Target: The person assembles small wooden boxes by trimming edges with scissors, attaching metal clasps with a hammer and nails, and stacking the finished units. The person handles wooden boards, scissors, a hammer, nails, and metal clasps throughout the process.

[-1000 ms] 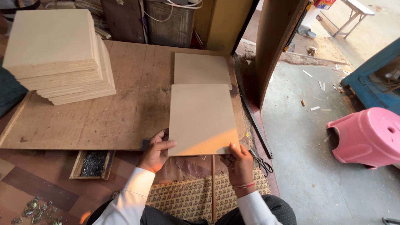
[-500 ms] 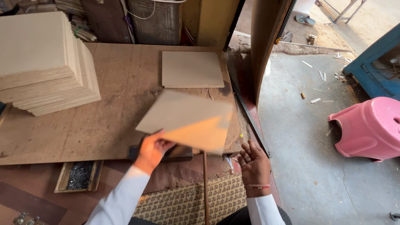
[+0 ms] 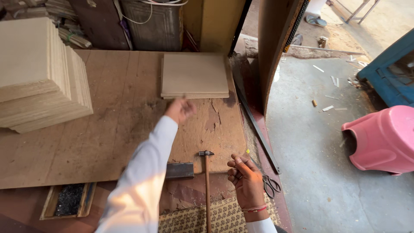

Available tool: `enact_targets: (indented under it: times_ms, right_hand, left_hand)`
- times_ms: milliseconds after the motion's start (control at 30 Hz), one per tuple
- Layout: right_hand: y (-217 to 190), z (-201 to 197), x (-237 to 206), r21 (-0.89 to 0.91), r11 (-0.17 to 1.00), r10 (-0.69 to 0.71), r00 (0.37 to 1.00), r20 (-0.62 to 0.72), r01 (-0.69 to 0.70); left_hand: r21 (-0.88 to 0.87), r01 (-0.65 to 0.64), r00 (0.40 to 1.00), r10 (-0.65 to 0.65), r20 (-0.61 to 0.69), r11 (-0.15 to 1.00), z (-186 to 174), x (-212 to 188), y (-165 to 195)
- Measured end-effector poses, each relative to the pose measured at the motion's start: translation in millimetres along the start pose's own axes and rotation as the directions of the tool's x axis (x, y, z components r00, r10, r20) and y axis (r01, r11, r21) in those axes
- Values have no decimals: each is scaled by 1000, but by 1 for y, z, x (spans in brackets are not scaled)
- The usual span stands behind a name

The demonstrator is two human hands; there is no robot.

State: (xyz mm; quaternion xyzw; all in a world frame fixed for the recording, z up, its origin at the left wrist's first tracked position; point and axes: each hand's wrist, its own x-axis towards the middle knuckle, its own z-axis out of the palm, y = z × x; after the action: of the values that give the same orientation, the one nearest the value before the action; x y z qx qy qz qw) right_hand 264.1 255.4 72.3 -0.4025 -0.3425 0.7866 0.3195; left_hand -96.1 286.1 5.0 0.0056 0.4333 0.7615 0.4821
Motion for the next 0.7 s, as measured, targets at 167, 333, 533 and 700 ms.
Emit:
enact_targets:
  times_ms: [167, 333, 533, 700]
  right_hand:
    - [8, -15, -7, -70, 996, -52, 999, 12, 53]
    - [19, -11, -13, -713, 622, -167, 944, 283, 324]
    - [64, 12, -14, -893, -428, 201, 978, 56, 139]
    - [85, -2, 16, -951, -260, 81, 985, 151, 167]
  left_hand:
    - [318, -103, 990, 128, -60, 943, -57, -71, -26]
    - [723, -457, 544, 806, -233, 518, -100, -136, 74]
    - [997, -41, 11, 998, -63, 64, -123, -199, 189]
    - [955, 114, 173, 942, -289, 273, -120, -195, 238]
